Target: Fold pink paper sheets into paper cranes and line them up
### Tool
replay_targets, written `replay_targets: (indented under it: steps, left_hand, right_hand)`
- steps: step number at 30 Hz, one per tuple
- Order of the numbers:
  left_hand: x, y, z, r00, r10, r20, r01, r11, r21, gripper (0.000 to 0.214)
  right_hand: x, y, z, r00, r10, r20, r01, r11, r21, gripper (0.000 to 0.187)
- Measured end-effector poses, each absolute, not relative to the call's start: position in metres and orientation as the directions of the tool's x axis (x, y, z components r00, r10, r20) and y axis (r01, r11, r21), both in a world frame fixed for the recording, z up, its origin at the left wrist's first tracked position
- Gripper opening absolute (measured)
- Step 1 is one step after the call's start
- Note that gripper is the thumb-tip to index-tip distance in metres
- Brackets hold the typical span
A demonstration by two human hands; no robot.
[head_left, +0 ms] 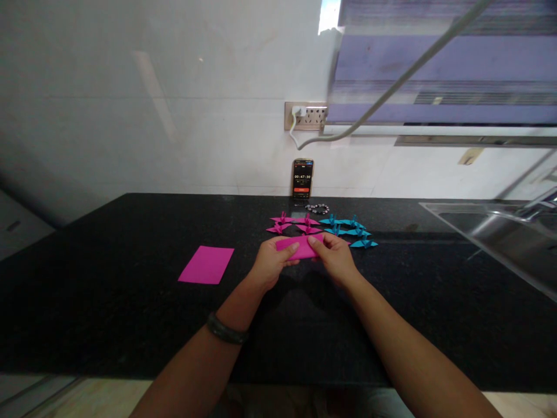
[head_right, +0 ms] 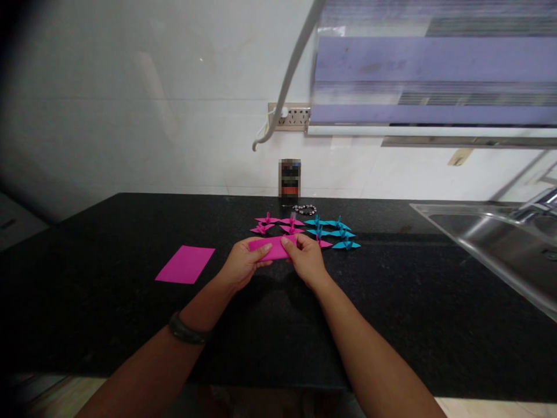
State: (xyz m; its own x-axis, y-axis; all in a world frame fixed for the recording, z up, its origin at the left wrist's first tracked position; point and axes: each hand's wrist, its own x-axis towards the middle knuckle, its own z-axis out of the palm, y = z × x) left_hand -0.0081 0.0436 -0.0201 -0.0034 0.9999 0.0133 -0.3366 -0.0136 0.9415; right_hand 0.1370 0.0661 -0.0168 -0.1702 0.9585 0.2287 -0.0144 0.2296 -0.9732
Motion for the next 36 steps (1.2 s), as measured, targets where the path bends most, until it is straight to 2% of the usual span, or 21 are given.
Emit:
replay_targets:
  steps: [36]
  left_hand:
    - [-0.007,0.0424,-0.0179,0.01,1.0,-0.001,-0.319,0.004,0.948,0.034]
  right_hand:
    - [0.1379,0.0666,-0.016,-0.138,0.956,0.26,0.097,0.275,-0.957,0.032]
